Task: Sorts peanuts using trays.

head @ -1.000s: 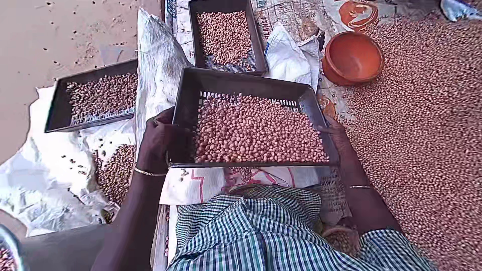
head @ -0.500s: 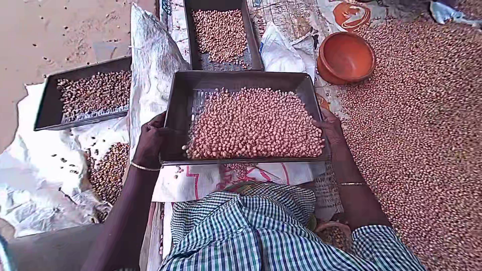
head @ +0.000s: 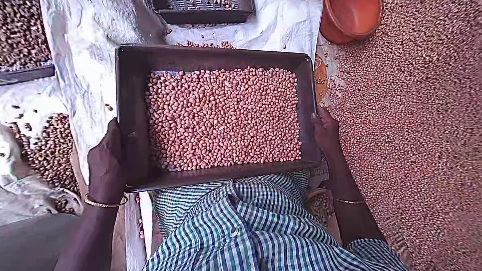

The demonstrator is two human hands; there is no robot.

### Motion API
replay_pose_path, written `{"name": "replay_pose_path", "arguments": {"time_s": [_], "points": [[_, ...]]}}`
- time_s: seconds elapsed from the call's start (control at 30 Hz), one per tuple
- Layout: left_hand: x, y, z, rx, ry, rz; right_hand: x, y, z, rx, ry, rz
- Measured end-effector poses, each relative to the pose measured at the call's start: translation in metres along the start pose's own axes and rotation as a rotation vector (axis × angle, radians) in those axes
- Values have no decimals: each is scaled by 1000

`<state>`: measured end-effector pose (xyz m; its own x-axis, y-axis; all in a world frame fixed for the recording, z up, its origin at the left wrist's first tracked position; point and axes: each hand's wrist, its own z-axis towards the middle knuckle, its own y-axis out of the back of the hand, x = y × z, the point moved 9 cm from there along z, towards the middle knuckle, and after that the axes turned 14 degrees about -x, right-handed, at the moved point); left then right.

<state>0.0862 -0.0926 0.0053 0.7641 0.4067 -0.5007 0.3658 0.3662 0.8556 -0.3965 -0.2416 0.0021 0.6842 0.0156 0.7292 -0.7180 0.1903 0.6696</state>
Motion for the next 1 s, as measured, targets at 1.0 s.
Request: {"name": "replay_pose_path", "arguments": {"time_s": [1.0], "points": [[-5, -7, -1, 40, 41, 102, 128, -105, -16, 354, 609, -103]]}}
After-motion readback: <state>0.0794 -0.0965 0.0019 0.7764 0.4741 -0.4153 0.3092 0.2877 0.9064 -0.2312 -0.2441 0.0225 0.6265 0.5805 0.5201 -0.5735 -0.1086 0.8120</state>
